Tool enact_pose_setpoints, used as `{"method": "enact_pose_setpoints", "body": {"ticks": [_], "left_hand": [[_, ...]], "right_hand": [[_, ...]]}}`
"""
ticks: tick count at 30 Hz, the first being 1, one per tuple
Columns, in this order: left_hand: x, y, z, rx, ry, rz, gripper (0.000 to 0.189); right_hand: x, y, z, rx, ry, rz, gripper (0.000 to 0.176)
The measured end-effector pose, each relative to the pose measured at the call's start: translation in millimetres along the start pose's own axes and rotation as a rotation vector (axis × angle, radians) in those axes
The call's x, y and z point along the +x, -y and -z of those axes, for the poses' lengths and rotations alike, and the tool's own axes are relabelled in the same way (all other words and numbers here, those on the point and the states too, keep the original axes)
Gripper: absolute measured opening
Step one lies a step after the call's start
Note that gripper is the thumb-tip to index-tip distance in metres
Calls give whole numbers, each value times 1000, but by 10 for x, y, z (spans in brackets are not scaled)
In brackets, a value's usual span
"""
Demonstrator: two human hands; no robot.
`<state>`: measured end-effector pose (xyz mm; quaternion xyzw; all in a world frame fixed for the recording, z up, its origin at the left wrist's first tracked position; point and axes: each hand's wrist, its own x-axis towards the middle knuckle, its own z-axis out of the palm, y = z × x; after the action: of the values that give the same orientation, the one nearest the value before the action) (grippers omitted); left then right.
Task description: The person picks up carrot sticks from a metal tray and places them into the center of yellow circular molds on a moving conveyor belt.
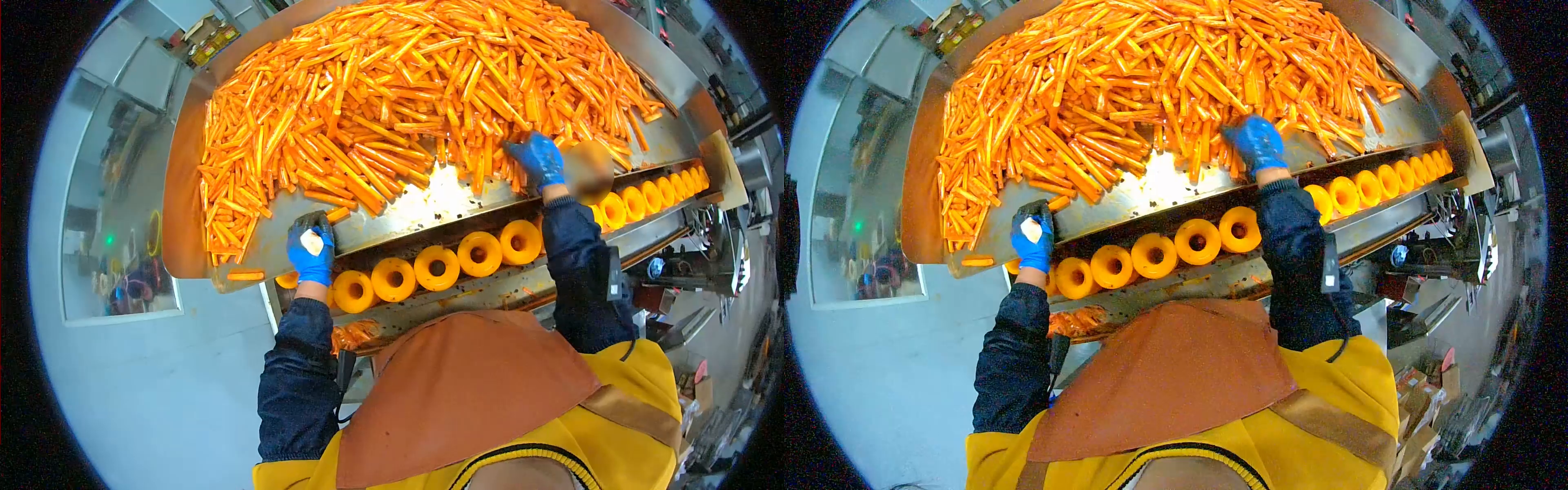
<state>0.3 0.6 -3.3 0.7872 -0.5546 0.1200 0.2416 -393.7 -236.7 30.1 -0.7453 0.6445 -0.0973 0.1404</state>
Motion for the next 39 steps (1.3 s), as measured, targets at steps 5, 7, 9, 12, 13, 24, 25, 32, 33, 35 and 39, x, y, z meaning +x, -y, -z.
{"method": "enact_pose_setpoints", "body": {"ticks": [5,7,9,12,13,24,25,32,33,35,39], "left_hand": [[16,-3,5,-63,-35,-6,12],[-8,28,-22,-42,-27,13,13],[-18,16,-20,-40,-20,29,14],[5,18,16,-10,33,19,17],[-2,41,-16,-4,17,13,18],[-6,27,10,39,31,20,25],[-7,13,26,35,17,9,24],[-6,42,-28,-25,4,24,19],[7,15,-8,-11,-6,18,18],[7,-36,33,18,-30,13,18],[-14,28,-11,-2,32,60,19]], "right_hand": [[129,-229,48,-42,153,-37,51],[57,-210,219,-71,155,-56,50],[41,-266,192,-85,78,-43,47],[153,-200,7,-93,47,-17,47],[111,-168,119,-95,89,85,42],[-1383,-186,-52,1418,435,-287,20],[-1525,-142,-196,1411,394,-235,21],[-1732,-273,-564,1124,163,-98,23],[-1732,-281,-506,1179,109,-152,23],[-1765,-262,-412,1249,-46,-212,22],[-1906,-132,-365,1244,131,-136,23]]}}
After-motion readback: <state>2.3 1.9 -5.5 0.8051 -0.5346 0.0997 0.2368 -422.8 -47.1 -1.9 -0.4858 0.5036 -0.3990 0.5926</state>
